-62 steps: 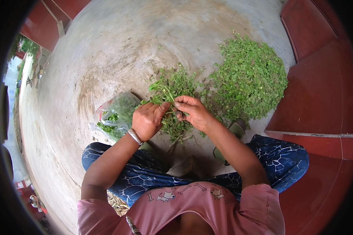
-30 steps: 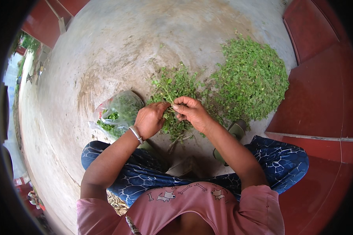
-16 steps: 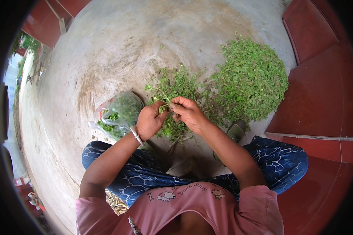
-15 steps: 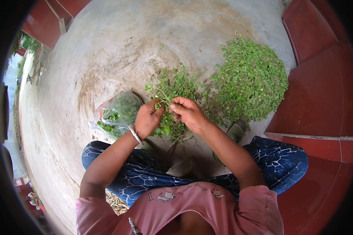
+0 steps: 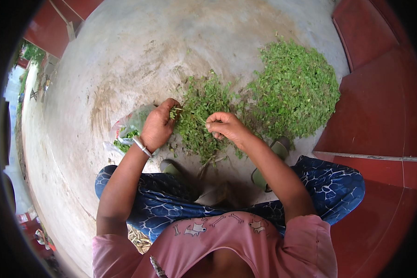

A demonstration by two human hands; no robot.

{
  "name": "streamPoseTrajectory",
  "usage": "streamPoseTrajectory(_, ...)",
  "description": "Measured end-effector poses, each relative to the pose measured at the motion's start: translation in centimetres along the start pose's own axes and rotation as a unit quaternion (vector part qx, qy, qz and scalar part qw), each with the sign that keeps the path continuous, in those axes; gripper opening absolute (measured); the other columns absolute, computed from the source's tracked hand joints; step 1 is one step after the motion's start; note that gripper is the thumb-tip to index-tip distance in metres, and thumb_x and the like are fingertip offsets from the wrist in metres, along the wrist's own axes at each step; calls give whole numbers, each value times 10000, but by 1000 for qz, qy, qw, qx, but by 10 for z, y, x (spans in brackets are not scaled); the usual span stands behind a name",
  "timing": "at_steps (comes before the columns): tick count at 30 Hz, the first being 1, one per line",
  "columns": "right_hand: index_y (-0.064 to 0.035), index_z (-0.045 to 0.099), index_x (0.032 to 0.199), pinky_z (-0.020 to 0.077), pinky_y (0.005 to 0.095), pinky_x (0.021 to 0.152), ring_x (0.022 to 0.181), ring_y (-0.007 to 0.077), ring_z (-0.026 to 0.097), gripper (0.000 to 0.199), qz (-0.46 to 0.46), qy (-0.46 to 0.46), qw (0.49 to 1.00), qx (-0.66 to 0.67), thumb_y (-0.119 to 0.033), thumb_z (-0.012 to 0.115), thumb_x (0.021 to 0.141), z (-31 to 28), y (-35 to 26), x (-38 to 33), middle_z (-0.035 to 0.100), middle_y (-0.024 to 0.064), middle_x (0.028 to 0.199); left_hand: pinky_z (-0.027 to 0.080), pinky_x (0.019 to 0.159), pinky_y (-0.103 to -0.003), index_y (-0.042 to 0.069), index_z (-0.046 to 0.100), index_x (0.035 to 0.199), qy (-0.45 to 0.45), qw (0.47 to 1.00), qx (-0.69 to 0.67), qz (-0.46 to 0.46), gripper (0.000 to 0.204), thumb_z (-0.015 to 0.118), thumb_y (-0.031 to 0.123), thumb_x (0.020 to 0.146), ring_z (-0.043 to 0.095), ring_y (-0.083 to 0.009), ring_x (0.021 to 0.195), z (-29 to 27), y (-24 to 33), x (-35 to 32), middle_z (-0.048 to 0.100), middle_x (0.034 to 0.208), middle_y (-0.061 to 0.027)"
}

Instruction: The person sits on the floor and manually separates green leafy vegetables from their stems. They pick up bunches of greens, pull the leaves off, and place the separated leaves into a pile on the floor while discarding the stems.

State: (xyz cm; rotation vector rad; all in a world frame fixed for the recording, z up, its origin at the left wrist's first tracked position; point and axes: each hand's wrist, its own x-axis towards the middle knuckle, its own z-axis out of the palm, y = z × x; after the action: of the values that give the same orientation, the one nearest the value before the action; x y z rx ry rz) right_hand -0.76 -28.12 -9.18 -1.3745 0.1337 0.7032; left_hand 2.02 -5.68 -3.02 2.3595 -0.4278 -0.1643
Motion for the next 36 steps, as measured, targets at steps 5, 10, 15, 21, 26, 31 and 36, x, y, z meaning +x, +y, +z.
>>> streamPoseTrajectory(5,-62,585,861,400,227,542,607,62,493,127,12,-5,1000,-25,-168,628,807,2,0,-2,555,-18,733,458,701,-459,52,524,1000,-56,990,117,46,330,586,3,680,581,-380,778,5,10,-3,599,800,-192)
streamPoseTrajectory(10,-35,588,853,405,227,532,598,64,493,123,4,3,998,-69,-129,627,783,7,-6,-4,554,-12,724,453,713,-421,55,532,974,-95,978,128,134,330,647,51,665,599,-320,782,15,9,-9,613,807,-138)
streamPoseTrajectory(15,-31,607,840,414,227,523,586,67,509,124,-20,-6,994,-105,-126,639,768,10,-1,-3,577,-1,741,441,732,-390,72,565,1033,-113,971,124,169,446,666,32,600,592,-291,819,22,9,-12,612,843,-109)
streamPoseTrajectory(21,-37,612,833,424,246,536,601,77,527,117,-32,-18,988,-153,-126,638,761,10,5,2,591,7,739,432,752,-380,82,577,1047,-153,956,180,173,454,660,48,602,592,-256,849,27,4,-14,609,844,-81)
streamPoseTrajectory(26,-11,594,848,446,269,637,694,98,540,111,-134,19,966,-221,-84,608,765,22,21,4,599,28,759,432,753,-386,71,569,951,-167,955,197,149,355,666,93,610,590,-276,842,31,4,-17,609,838,-93)
streamPoseTrajectory(31,-36,592,856,471,318,713,778,204,624,125,-200,3,950,-241,-118,612,764,36,41,6,643,94,822,466,696,-444,52,555,952,-73,987,141,24,308,639,92,658,591,-362,804,24,4,-11,612,845,-182)
streamPoseTrajectory(36,-82,546,1109,454,389,835,1014,289,555,344,-204,54,907,-365,-215,635,805,36,74,10,563,107,1116,444,653,-317,27,527,969,16,999,-44,-12,149,548,26,822,543,-220,689,0,-6,7,575,765,-136)
